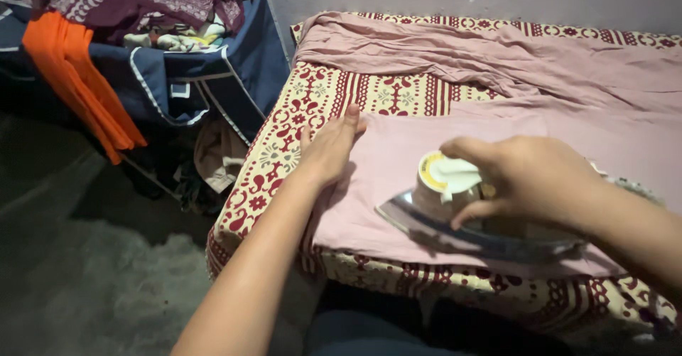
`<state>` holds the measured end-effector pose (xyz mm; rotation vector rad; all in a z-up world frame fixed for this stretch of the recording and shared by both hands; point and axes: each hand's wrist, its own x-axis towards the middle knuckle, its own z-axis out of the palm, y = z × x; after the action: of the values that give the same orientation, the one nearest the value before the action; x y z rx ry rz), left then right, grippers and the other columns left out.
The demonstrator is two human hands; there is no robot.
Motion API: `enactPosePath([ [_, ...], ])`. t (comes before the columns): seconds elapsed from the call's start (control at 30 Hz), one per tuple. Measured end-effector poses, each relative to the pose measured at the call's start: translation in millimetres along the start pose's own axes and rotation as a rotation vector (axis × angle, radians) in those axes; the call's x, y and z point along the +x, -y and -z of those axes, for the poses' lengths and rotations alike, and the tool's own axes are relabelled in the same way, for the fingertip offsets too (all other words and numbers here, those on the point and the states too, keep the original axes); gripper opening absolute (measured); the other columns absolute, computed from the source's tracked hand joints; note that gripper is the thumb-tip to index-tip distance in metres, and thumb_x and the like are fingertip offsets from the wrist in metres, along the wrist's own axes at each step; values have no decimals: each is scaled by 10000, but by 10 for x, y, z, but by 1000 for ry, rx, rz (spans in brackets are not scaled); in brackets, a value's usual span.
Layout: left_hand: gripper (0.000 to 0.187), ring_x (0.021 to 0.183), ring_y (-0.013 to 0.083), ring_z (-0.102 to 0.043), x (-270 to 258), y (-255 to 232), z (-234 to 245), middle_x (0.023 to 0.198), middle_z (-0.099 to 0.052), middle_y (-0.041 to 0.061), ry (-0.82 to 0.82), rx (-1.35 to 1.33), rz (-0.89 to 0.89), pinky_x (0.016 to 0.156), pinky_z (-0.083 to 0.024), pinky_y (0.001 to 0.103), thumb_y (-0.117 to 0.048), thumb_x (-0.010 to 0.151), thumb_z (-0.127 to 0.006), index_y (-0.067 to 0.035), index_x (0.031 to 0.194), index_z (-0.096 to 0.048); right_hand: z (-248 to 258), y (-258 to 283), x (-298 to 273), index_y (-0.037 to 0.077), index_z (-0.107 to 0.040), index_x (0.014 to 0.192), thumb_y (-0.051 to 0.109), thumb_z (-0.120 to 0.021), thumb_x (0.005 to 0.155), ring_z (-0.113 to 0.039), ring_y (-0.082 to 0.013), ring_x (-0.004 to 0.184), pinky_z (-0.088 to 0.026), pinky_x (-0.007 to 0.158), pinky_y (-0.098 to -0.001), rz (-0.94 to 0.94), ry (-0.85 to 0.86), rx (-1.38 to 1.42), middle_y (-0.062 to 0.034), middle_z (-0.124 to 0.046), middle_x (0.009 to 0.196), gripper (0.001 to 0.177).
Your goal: The person irons a pink garment laid out on a patterned bedsheet. They use a handheld iron to smooth the fabric, repeatedly moving the iron back and forth while holding the garment with the other hand. The garment is adjusted and repositioned several times during the process.
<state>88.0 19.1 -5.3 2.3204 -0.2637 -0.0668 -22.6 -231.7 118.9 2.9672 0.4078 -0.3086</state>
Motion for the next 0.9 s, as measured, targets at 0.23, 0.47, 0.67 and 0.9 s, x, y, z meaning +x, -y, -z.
enactPosePath([
  [0.23,914,1253,260,-597,3,237,0,1240,-729,60,-188,41,-207,1166,-262,493,-635,991,-13,-140,1173,-760,2,-28,421,310,-582,1359,716,-815,511,-737,-298,777,-561,628,-439,32,-255,55,-88,-760,869,969],
  [0.47,930,1215,316,-649,9,355,-17,1248,-732,158,-371,-208,-209,1101,-437,423,-694,996,-63,-106,1274,-727,199,-16,1171,207,-572,1374,599,-899,564,-708,-366,881,-539,730,-496,29,-408,98,-131,-745,909,958],
  [0.67,1081,1241,267,-658,49,451,-6,1298,-722,173,-280,-594,-214,1125,-428,376,-817,916,-83,-9,1312,-682,225,173,886,274,-552,1375,558,-898,574,-733,-295,918,-578,745,-476,-65,-167,170,-92,-750,970,918],
  [0.9,1121,1303,271,-585,165,565,-3,1339,-681,175,-181,-898,-222,1156,-370,393,-841,893,-74,-4,1395,-625,62,323,187,388,-542,1422,675,-816,552,-756,-257,834,-596,714,-389,173,-47,79,-36,-781,929,956],
])
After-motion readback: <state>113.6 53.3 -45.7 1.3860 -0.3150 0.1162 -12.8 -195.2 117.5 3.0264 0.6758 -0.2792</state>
